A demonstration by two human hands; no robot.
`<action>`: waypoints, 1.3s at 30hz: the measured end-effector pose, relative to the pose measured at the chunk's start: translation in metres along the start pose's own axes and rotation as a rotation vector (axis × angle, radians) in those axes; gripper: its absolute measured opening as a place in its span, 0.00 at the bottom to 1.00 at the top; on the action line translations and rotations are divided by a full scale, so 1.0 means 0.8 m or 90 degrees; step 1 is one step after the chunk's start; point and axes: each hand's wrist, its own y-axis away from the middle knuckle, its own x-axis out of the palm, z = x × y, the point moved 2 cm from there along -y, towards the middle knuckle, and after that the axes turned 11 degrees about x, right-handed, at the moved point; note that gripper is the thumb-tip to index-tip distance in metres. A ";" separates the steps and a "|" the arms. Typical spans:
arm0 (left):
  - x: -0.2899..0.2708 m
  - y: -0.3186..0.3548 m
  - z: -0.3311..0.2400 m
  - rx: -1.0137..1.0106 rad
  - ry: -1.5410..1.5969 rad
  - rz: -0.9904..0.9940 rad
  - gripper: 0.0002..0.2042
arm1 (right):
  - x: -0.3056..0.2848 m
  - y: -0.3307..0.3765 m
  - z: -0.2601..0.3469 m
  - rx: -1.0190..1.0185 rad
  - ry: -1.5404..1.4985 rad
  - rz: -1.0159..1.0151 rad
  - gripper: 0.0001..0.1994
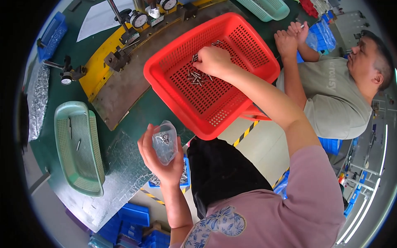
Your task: Picking small L-shaped metal components from a basket and placing them into a small clear plastic bag.
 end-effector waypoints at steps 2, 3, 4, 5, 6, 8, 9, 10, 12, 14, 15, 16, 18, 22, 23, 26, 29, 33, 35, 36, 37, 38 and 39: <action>-0.001 0.001 0.000 -0.013 0.016 -0.002 0.30 | 0.004 -0.004 0.005 -0.006 0.033 0.020 0.11; -0.001 0.001 0.001 -0.015 0.015 -0.001 0.30 | 0.005 -0.006 0.007 -0.016 0.069 0.038 0.11; -0.002 0.001 0.002 -0.013 0.012 -0.002 0.30 | 0.004 -0.003 0.009 -0.016 0.069 0.039 0.11; -0.002 0.001 0.003 -0.011 0.010 -0.004 0.30 | 0.002 0.001 0.011 -0.017 0.073 0.033 0.11; -0.002 0.001 0.003 -0.012 0.009 -0.006 0.30 | 0.001 0.004 0.014 -0.020 0.077 0.027 0.11; -0.003 0.000 0.004 -0.013 0.010 -0.012 0.29 | 0.002 0.008 0.013 -0.032 0.075 0.038 0.10; -0.003 0.000 0.003 -0.012 0.011 -0.014 0.29 | 0.002 0.010 0.011 -0.039 0.073 0.048 0.10; -0.003 -0.001 0.003 -0.018 0.020 -0.018 0.29 | 0.005 0.010 0.009 -0.039 0.075 0.047 0.10; -0.005 -0.001 0.003 -0.023 0.029 -0.025 0.29 | 0.008 0.010 0.010 -0.067 0.093 -0.055 0.09; -0.007 0.000 0.005 -0.027 0.021 -0.029 0.30 | 0.005 0.014 0.014 -0.053 0.028 -0.028 0.09; -0.007 0.000 0.005 -0.028 0.020 -0.031 0.30 | 0.004 0.015 0.016 -0.038 -0.037 0.001 0.10; -0.007 0.001 0.006 -0.027 0.019 -0.031 0.30 | 0.006 0.012 0.019 -0.040 -0.036 0.002 0.10; -0.007 0.001 0.006 -0.026 0.019 -0.030 0.30 | 0.013 0.004 0.025 0.012 -0.125 0.072 0.12; -0.006 0.001 0.005 -0.031 0.034 -0.038 0.30 | 0.016 0.001 0.033 0.073 -0.098 0.124 0.14; -0.005 0.001 0.005 -0.030 0.033 -0.038 0.30 | 0.019 0.001 0.031 0.075 -0.100 0.125 0.14; -0.005 0.001 0.003 -0.035 0.033 -0.037 0.30 | 0.025 0.001 0.028 0.043 -0.113 0.114 0.14; -0.006 -0.004 0.001 -0.028 0.037 -0.033 0.30 | 0.015 0.011 0.025 -0.018 -0.217 0.114 0.14; -0.008 -0.002 0.005 -0.054 0.047 -0.054 0.30 | -0.037 0.087 0.057 -0.061 -0.610 0.355 0.10; -0.010 -0.007 0.002 -0.034 0.047 -0.060 0.30 | -0.061 0.122 0.069 -0.088 -0.651 0.496 0.08; -0.010 -0.010 0.000 -0.035 0.046 -0.061 0.30 | -0.068 0.134 0.073 -0.098 -0.678 0.532 0.08; -0.012 -0.013 -0.004 -0.029 0.050 -0.062 0.30 | -0.074 0.142 0.076 -0.110 -0.706 0.569 0.08; -0.012 -0.016 -0.007 -0.021 0.055 -0.063 0.30 | -0.078 0.146 0.078 -0.111 -0.705 0.570 0.08; -0.012 -0.017 -0.009 -0.021 0.053 -0.064 0.30 | -0.080 0.150 0.079 -0.107 -0.699 0.581 0.08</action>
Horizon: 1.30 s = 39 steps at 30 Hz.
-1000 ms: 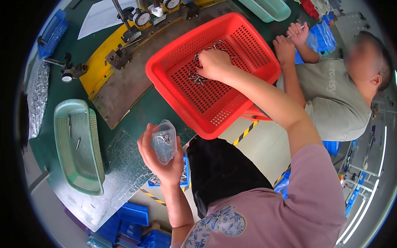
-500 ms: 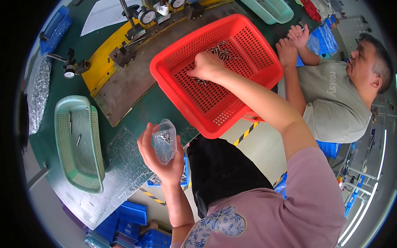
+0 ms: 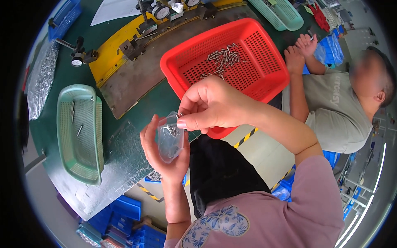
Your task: Picking small L-shaped metal components from a basket and placing them into a small clear plastic bag.
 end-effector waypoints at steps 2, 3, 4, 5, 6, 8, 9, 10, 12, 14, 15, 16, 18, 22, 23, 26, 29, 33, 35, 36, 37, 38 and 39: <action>0.004 -0.003 -0.002 -0.004 0.026 -0.004 0.31 | -0.001 0.002 0.000 0.012 0.000 0.002 0.08; 0.003 -0.003 -0.004 -0.002 0.025 -0.005 0.31 | 0.000 0.003 0.001 0.018 -0.010 0.014 0.08; 0.002 -0.004 -0.005 0.004 0.023 -0.004 0.31 | 0.001 0.004 0.001 0.024 -0.020 0.025 0.08; 0.002 -0.004 -0.005 0.009 0.020 -0.003 0.31 | 0.002 0.004 0.000 0.023 -0.020 0.026 0.08; 0.002 -0.003 -0.005 0.010 0.021 -0.003 0.31 | 0.001 0.004 0.000 0.020 -0.019 0.028 0.08; 0.002 -0.002 -0.005 0.013 0.019 -0.012 0.31 | 0.001 0.004 -0.001 0.018 -0.019 0.030 0.08; 0.002 -0.002 -0.006 0.013 0.019 -0.012 0.31 | 0.001 0.004 -0.001 0.018 -0.025 0.033 0.08; 0.002 -0.002 -0.006 0.010 0.020 -0.011 0.31 | 0.002 0.005 -0.001 0.018 -0.031 0.036 0.08; 0.002 -0.001 -0.006 0.005 0.021 -0.010 0.31 | 0.002 0.005 -0.002 0.019 -0.027 0.036 0.08; -0.001 -0.001 -0.007 0.005 0.017 -0.007 0.31 | 0.005 0.003 -0.002 0.020 -0.023 0.039 0.08; 0.000 0.000 -0.006 0.005 0.018 -0.007 0.31 | 0.005 0.002 -0.003 0.009 -0.016 0.035 0.08; 0.001 0.001 -0.006 0.004 0.023 -0.010 0.31 | 0.005 0.001 -0.004 -0.003 -0.009 0.031 0.08; 0.002 0.003 -0.004 0.003 0.030 -0.011 0.30 | 0.005 0.001 -0.005 0.002 -0.004 0.032 0.08; 0.004 0.008 -0.001 0.011 0.020 0.020 0.31 | 0.023 0.012 -0.006 -0.239 0.372 -0.140 0.08; 0.007 0.010 0.000 0.030 0.000 0.046 0.32 | 0.035 0.015 -0.009 -0.381 0.521 -0.270 0.09; 0.011 0.018 -0.001 0.071 -0.046 0.085 0.32 | 0.060 0.005 -0.035 -0.412 0.742 -0.324 0.08; 0.012 0.025 0.006 0.067 -0.014 0.099 0.35 | 0.058 0.007 -0.044 -0.397 0.713 -0.277 0.07; 0.011 0.031 0.007 0.003 -0.018 0.066 0.31 | 0.002 0.013 -0.037 -0.388 0.509 -0.467 0.04; 0.006 0.027 0.007 0.001 -0.041 0.050 0.30 | -0.044 -0.002 -0.036 -0.241 0.602 -0.572 0.04; 0.006 0.028 0.006 -0.001 -0.039 0.053 0.30 | -0.065 -0.013 -0.041 -0.172 0.692 -0.604 0.05; 0.005 0.026 0.004 0.001 -0.033 0.048 0.30 | -0.081 -0.030 -0.049 -0.132 0.743 -0.571 0.05; 0.009 0.026 0.005 0.002 -0.023 0.045 0.30 | -0.096 -0.048 -0.059 -0.088 0.793 -0.540 0.05; 0.009 0.024 0.004 0.005 -0.018 0.045 0.30 | -0.105 -0.057 -0.058 -0.085 0.794 -0.545 0.05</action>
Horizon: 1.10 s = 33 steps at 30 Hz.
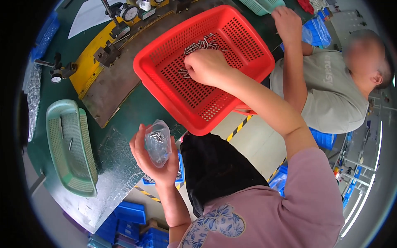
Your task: Picking small L-shaped metal components from a basket and placing them into a small clear plastic bag.
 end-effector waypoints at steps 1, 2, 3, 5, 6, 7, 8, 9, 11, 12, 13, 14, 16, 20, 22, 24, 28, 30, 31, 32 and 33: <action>0.000 0.002 0.001 -0.001 -0.003 0.002 0.30 | 0.012 -0.011 -0.002 0.032 0.025 0.061 0.07; -0.001 0.003 0.002 -0.003 -0.007 0.004 0.30 | 0.021 -0.018 -0.001 0.065 0.051 0.123 0.09; -0.003 0.003 0.002 -0.005 -0.012 0.004 0.30 | 0.023 -0.024 0.005 0.060 0.048 0.125 0.09; -0.007 0.003 0.001 -0.012 -0.014 0.008 0.30 | 0.024 -0.032 0.016 0.065 0.012 0.124 0.13; -0.008 0.003 0.002 -0.012 -0.015 0.008 0.30 | 0.028 -0.038 0.017 0.065 0.010 0.124 0.13; -0.009 0.003 0.003 -0.016 -0.017 0.008 0.30 | 0.033 -0.045 0.016 0.064 -0.023 0.142 0.13; -0.010 0.003 0.004 -0.021 -0.017 0.007 0.30 | 0.036 -0.052 0.013 0.063 -0.056 0.160 0.13; -0.010 0.004 0.004 -0.023 -0.017 0.007 0.30 | 0.037 -0.058 0.008 0.063 -0.055 0.163 0.13; -0.010 0.004 0.006 -0.028 -0.011 -0.009 0.30 | 0.039 -0.066 0.000 0.057 -0.028 0.216 0.12; -0.012 0.003 0.007 -0.028 -0.014 -0.011 0.30 | 0.031 -0.068 0.010 0.089 0.005 0.260 0.12; -0.013 0.002 0.008 -0.026 -0.013 -0.012 0.30 | 0.032 -0.068 0.018 0.086 0.006 0.259 0.12; -0.014 0.001 0.009 -0.024 -0.012 -0.012 0.30 | 0.033 -0.068 0.023 0.106 0.051 0.254 0.14; -0.015 -0.001 0.008 -0.020 -0.013 -0.014 0.31 | 0.029 -0.065 0.033 0.128 0.127 0.249 0.16; -0.012 -0.001 0.009 -0.021 -0.010 -0.017 0.31 | 0.028 -0.067 0.031 0.114 0.144 0.254 0.17; -0.012 -0.002 0.008 -0.021 -0.006 -0.019 0.31 | 0.030 -0.068 0.032 0.103 0.167 0.249 0.16; -0.013 -0.002 0.008 -0.022 -0.007 -0.025 0.30 | 0.019 -0.063 0.033 0.088 0.111 0.210 0.12; -0.018 -0.002 0.011 -0.042 -0.007 -0.042 0.30 | 0.000 -0.049 0.018 0.095 -0.503 0.334 0.08; -0.013 -0.005 0.013 -0.043 0.004 -0.057 0.30 | -0.019 -0.013 0.025 -0.007 -0.797 0.318 0.06; -0.012 -0.010 0.010 -0.039 0.019 -0.059 0.29 | -0.028 0.002 0.032 -0.052 -0.892 0.320 0.08; -0.009 -0.015 0.008 -0.034 0.036 -0.059 0.29 | -0.035 0.016 0.043 -0.090 -0.933 0.296 0.09; -0.007 -0.017 0.009 -0.041 0.029 -0.067 0.29 | -0.036 0.030 0.054 -0.128 -0.980 0.277 0.10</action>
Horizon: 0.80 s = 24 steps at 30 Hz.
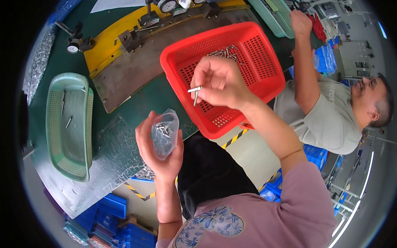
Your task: Picking small L-shaped metal components from a basket and placing them into a small clear plastic bag.
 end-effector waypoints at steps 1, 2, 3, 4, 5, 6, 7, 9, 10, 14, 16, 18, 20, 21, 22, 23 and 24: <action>0.003 -0.003 -0.001 0.012 0.018 -0.007 0.29 | 0.010 0.006 0.001 -0.019 -0.048 0.027 0.08; 0.005 -0.006 -0.003 0.024 0.035 -0.013 0.29 | 0.017 0.011 -0.001 -0.028 -0.038 0.011 0.09; 0.006 -0.009 -0.005 0.026 0.051 -0.019 0.29 | 0.026 0.014 0.001 -0.045 -0.045 0.011 0.09; 0.007 -0.011 -0.008 0.024 0.047 -0.025 0.29 | 0.033 0.016 0.002 -0.062 -0.053 0.009 0.09; 0.007 -0.012 -0.010 0.023 0.065 -0.025 0.29 | 0.038 0.017 0.002 -0.074 -0.046 0.006 0.10; 0.008 -0.012 -0.011 0.022 0.085 -0.025 0.29 | 0.041 0.018 0.001 -0.073 -0.045 0.009 0.10; 0.008 -0.012 -0.012 0.023 0.087 -0.026 0.29 | 0.043 0.018 0.001 -0.076 -0.030 0.010 0.10; 0.007 -0.012 -0.013 0.023 0.083 -0.028 0.29 | 0.045 0.019 0.003 -0.072 -0.024 0.010 0.10; 0.008 -0.012 -0.014 0.023 0.081 -0.028 0.29 | 0.044 0.019 0.003 -0.072 -0.023 0.010 0.10; 0.009 -0.013 -0.014 0.022 0.076 -0.036 0.29 | 0.043 0.018 0.002 -0.078 0.004 -0.006 0.10; 0.007 -0.015 -0.015 0.033 0.074 -0.035 0.29 | 0.044 0.016 0.001 -0.078 0.005 -0.008 0.10; 0.005 -0.015 -0.013 0.033 0.074 -0.035 0.29 | 0.045 0.015 0.000 -0.078 0.009 -0.005 0.10; 0.003 -0.015 -0.012 0.033 0.073 -0.035 0.29 | 0.048 0.013 0.000 -0.073 0.007 -0.004 0.10; 0.001 -0.016 -0.012 0.040 0.069 -0.035 0.29 | 0.049 0.012 0.001 -0.070 0.006 -0.004 0.10; 0.001 -0.016 -0.012 0.047 0.065 -0.035 0.29 | 0.050 0.012 0.000 -0.068 0.005 -0.004 0.10; 0.000 -0.016 -0.011 0.046 0.065 -0.034 0.29 | 0.051 0.011 0.000 -0.072 0.010 -0.008 0.10; 0.001 -0.016 -0.011 0.044 0.066 -0.036 0.29 | 0.051 0.012 0.000 -0.076 0.015 -0.012 0.10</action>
